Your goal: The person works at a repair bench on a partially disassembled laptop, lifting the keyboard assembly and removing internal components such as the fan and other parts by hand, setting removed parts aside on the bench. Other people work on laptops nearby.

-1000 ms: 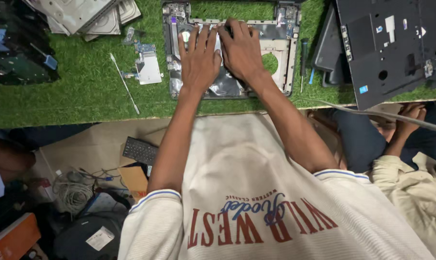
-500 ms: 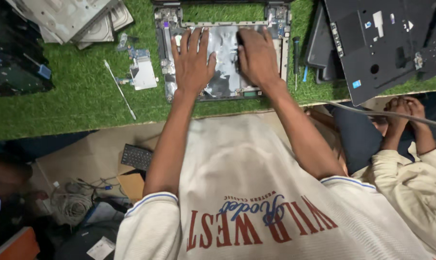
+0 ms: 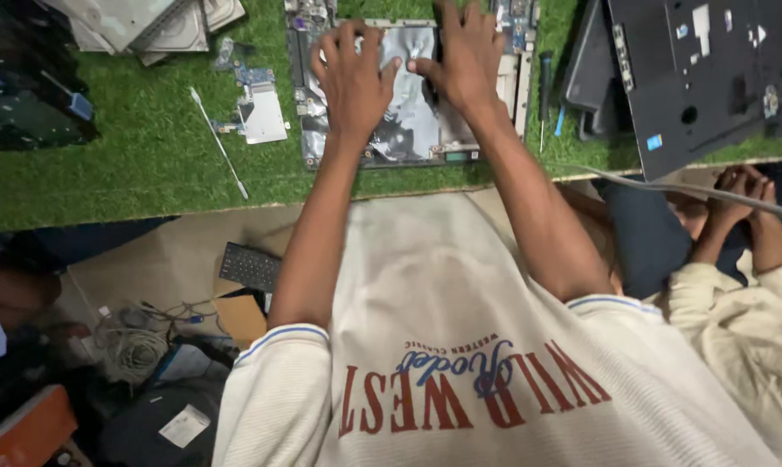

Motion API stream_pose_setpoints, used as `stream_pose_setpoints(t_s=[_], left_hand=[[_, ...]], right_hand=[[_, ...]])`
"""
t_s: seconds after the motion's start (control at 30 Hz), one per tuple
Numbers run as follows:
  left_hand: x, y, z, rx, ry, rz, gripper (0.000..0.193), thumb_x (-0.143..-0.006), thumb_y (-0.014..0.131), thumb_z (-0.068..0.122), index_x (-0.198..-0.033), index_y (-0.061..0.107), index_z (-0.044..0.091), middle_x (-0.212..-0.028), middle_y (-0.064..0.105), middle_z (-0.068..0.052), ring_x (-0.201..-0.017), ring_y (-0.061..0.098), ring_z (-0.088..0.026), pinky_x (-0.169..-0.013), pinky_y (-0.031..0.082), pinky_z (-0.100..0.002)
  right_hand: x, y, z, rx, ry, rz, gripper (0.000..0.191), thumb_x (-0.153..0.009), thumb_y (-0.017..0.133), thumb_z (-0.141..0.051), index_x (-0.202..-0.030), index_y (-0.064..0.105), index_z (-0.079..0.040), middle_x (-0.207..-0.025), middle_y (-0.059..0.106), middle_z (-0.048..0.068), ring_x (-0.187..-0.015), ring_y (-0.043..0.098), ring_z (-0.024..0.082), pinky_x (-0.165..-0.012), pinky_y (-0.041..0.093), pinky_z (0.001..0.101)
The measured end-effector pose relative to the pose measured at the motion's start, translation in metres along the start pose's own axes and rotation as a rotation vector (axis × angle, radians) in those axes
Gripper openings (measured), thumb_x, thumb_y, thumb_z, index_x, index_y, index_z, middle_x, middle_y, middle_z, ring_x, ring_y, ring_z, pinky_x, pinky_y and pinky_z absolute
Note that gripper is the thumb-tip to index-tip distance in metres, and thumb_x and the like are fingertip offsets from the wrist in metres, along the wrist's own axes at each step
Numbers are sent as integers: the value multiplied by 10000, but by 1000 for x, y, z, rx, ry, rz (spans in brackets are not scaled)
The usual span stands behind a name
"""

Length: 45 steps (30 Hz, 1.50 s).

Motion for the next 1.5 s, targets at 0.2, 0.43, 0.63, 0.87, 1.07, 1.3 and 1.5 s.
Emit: stream_pose_setpoints(t_s=[0.2,0.43,0.63,0.87,1.07,1.3,1.5], left_hand=[[-12,1,-1,6,-6,64,409,-839,843,339,-1129,638,138,-1208,537,-90,-1200,468,-331,-1027,291,-551],[-10,6,-1,-22,-11,88,407,-864,843,367,-1112,624,131,-1195,544,-91,-1200,469,-329,-1023,295,-550],[-5,9,-4,-63,63,118,419,-930,853,338,-1177,613,100,-1230,533,-106,-1222,467,-339,-1021,318,-559],[26,-16,-12,-67,177,-358,961,-777,906,391,-1541,427,60,-1614,318,-194,-1497,241,-432,-1183,177,-665],[23,-28,-19,-73,157,-600,1224,-699,935,450,-1646,239,108,-1706,95,-171,-1561,74,-429,-1232,126,-654],[13,-43,-12,-84,137,-790,1388,-603,969,454,-1649,129,101,-1703,-5,-196,-1565,-6,-452,-1248,75,-630],[11,-41,-6,-182,123,-838,1433,-603,969,458,-1665,72,111,-1712,-57,-190,-1568,-40,-454,-1251,67,-636]], right_hand=[[-12,-5,0,30,26,-140,959,-670,964,-434,-1449,487,-144,-1266,514,197,-1215,461,429,-913,345,600],[-3,-9,-1,38,-9,-122,1102,-620,995,-468,-1515,435,-153,-1316,493,216,-1234,443,445,-979,317,627],[19,-7,-3,46,-63,-112,1135,-619,986,-481,-1541,415,-146,-1350,469,233,-1225,434,464,-976,378,586],[35,-6,0,-8,-151,-98,1092,-738,965,-456,-1591,377,-111,-1452,445,202,-1252,433,461,-1060,382,556],[61,0,7,14,-201,-132,1129,-723,963,-454,-1613,355,-119,-1641,292,226,-1447,318,481,-1173,284,577],[64,-5,0,-6,-166,-186,1129,-781,962,-454,-1657,329,-131,-1702,170,241,-1532,183,486,-1209,216,643],[72,-9,-20,50,-51,-347,1280,-595,956,-478,-1634,270,-181,-1696,103,204,-1555,92,448,-1203,172,679]])
Point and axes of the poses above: each hand's wrist, its own x-axis away from the middle knuckle, its own y-axis out of the palm, z = x × y, the point moved 1 cm from there along -x, towards the middle knuckle
